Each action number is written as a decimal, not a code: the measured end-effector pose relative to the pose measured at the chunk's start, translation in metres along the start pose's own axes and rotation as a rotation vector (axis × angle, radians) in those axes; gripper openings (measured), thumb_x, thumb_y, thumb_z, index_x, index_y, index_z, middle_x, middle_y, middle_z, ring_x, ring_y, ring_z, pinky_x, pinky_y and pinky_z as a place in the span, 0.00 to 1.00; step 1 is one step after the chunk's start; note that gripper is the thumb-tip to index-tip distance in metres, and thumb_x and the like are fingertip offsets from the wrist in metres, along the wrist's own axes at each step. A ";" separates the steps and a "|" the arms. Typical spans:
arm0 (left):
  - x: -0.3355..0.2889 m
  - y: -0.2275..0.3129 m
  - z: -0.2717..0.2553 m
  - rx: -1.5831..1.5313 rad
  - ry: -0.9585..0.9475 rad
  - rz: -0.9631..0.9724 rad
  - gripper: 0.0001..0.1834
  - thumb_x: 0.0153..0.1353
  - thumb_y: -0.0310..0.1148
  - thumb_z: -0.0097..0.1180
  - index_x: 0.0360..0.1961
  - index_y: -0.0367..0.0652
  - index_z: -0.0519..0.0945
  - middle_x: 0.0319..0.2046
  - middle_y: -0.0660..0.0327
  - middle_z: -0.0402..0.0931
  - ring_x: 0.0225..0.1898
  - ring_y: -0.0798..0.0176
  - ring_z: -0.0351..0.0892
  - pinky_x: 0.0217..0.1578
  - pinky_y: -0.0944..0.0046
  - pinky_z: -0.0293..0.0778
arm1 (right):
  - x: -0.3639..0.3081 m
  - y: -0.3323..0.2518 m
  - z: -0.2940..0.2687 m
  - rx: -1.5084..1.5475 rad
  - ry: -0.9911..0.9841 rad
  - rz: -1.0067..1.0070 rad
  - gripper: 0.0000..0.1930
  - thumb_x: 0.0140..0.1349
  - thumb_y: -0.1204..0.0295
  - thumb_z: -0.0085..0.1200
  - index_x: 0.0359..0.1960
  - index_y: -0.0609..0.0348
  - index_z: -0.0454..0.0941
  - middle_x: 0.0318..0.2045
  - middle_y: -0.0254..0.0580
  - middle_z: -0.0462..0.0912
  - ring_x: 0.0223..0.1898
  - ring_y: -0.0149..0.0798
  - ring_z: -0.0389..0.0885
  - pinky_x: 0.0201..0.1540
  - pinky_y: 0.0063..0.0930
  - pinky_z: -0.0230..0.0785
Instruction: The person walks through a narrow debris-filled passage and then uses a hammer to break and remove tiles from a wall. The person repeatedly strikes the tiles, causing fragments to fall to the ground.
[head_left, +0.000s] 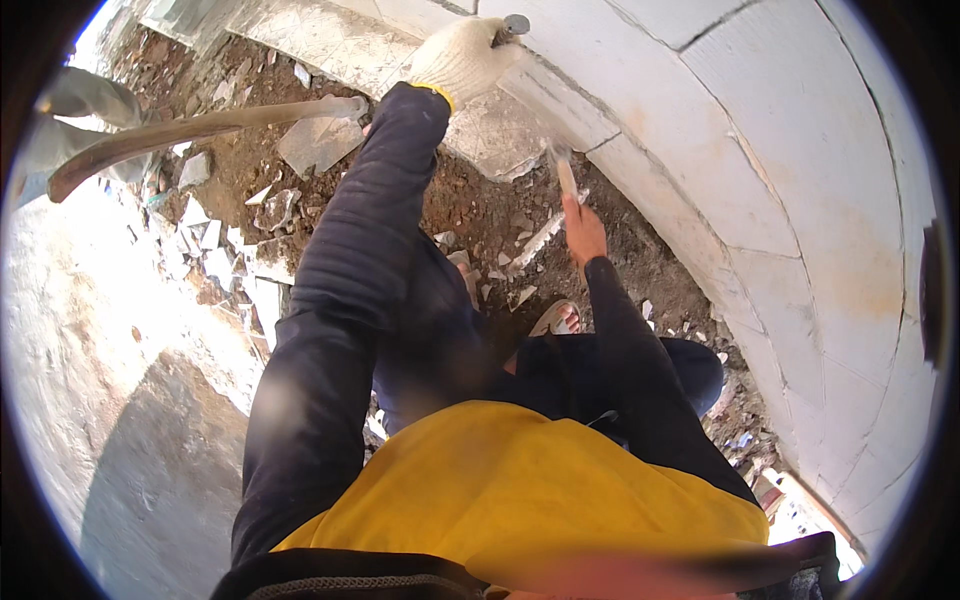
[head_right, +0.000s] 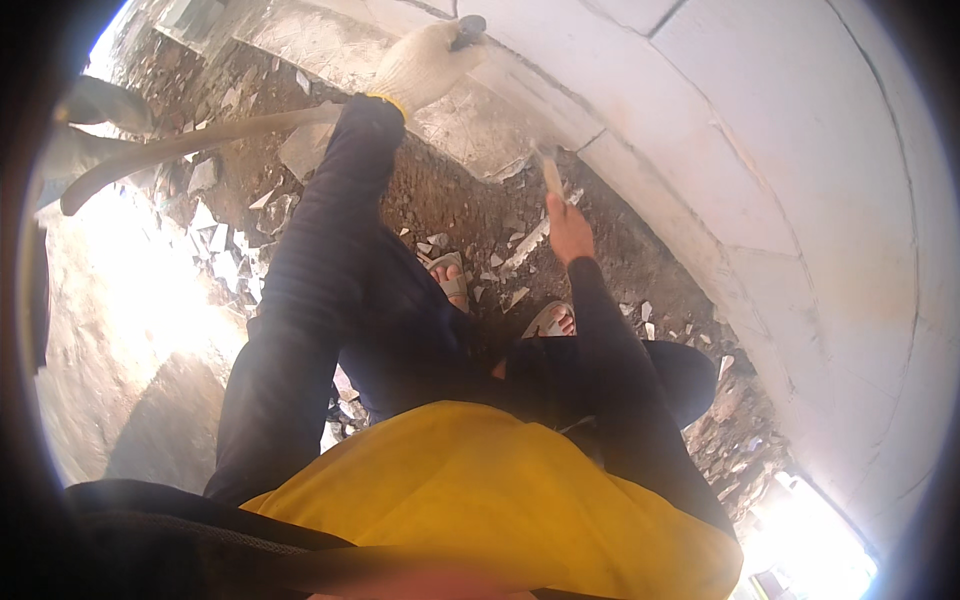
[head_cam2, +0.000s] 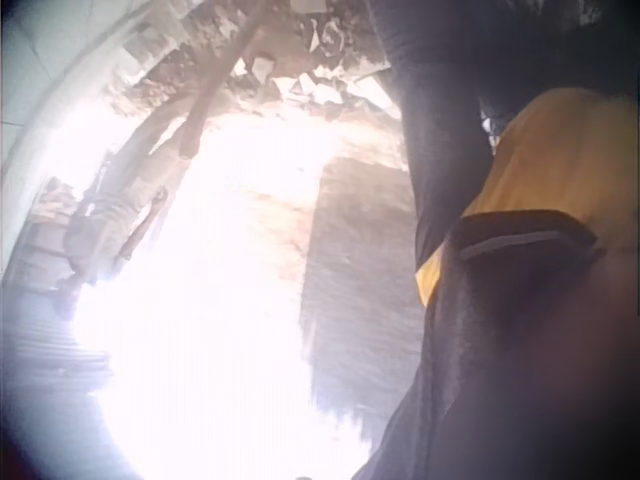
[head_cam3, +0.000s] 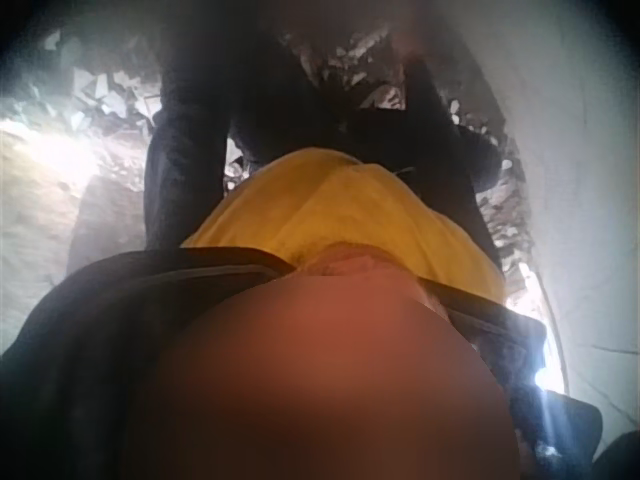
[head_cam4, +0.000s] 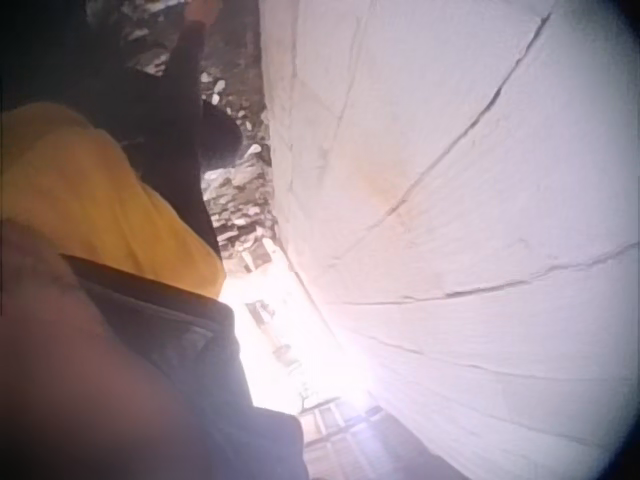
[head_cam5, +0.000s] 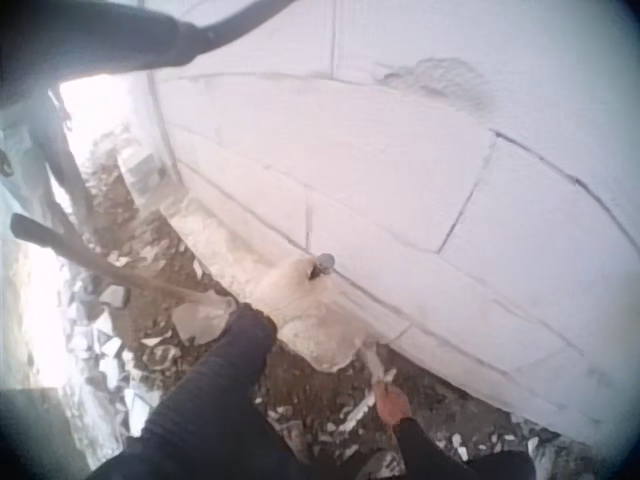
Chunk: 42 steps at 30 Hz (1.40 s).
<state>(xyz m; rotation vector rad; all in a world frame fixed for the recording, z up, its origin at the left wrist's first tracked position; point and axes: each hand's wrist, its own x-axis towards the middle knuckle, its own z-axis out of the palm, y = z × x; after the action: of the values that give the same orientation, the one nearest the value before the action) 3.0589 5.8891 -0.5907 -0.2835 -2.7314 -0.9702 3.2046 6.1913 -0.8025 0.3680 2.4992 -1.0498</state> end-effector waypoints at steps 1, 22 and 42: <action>0.003 -0.001 0.002 -0.015 -0.011 -0.022 0.25 0.68 0.52 0.57 0.48 0.39 0.87 0.34 0.45 0.86 0.38 0.43 0.88 0.43 0.49 0.81 | 0.010 -0.014 -0.001 -0.008 0.010 -0.074 0.42 0.73 0.34 0.39 0.58 0.67 0.79 0.53 0.69 0.83 0.60 0.72 0.77 0.63 0.58 0.66; -0.001 -0.009 -0.014 -0.084 -0.200 -0.080 0.23 0.65 0.49 0.61 0.49 0.41 0.87 0.33 0.55 0.88 0.39 0.56 0.89 0.46 0.55 0.80 | -0.007 0.078 0.003 0.043 0.133 0.369 0.39 0.75 0.36 0.38 0.50 0.66 0.83 0.42 0.61 0.85 0.47 0.60 0.85 0.50 0.53 0.74; -0.011 0.007 -0.022 0.032 -0.175 -0.092 0.24 0.66 0.50 0.58 0.53 0.45 0.87 0.36 0.56 0.89 0.41 0.52 0.89 0.48 0.54 0.80 | 0.015 -0.005 0.001 0.446 -0.072 0.240 0.39 0.70 0.29 0.43 0.28 0.60 0.74 0.15 0.34 0.69 0.11 0.35 0.69 0.15 0.36 0.63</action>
<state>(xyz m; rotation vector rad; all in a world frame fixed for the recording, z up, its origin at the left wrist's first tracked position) 3.0741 5.8787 -0.5728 -0.2508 -2.9394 -0.9663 3.1900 6.1889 -0.8067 0.7239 2.0771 -1.4800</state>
